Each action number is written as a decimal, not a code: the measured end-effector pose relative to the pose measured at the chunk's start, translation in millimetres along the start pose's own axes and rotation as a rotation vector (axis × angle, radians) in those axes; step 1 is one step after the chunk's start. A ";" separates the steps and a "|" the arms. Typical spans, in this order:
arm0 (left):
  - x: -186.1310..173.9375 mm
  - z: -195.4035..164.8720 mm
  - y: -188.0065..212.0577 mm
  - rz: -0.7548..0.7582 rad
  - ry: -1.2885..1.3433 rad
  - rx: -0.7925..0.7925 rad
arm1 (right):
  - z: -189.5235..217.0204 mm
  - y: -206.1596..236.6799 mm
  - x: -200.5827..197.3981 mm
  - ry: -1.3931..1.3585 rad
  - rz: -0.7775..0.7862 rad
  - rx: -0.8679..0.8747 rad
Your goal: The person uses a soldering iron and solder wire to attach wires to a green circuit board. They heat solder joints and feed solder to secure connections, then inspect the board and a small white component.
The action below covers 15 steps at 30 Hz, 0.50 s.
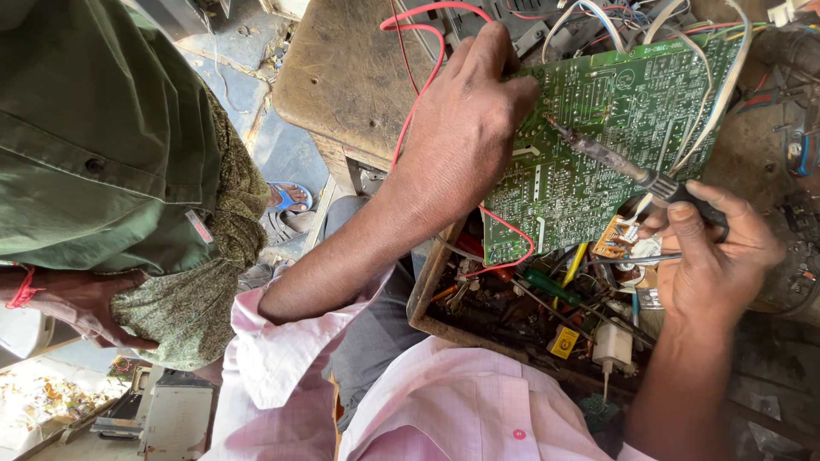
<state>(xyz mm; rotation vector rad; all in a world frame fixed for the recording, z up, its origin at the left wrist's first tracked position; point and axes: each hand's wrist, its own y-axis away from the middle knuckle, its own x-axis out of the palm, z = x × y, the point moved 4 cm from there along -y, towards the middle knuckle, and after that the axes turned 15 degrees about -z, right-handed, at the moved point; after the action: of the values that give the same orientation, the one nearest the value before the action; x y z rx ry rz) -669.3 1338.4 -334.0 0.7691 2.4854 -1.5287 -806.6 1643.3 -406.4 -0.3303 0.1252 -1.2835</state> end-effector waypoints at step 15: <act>-4.2 -79.5 71.0 -0.003 -0.100 0.030 | 19.2 74.9 -61.7 0.013 -0.003 0.021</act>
<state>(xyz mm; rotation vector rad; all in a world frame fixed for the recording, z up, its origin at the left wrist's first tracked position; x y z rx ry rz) -619.2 1431.0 -351.0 0.6758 2.3992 -1.5681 -750.1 1723.7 -417.1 -0.3040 0.1227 -1.2890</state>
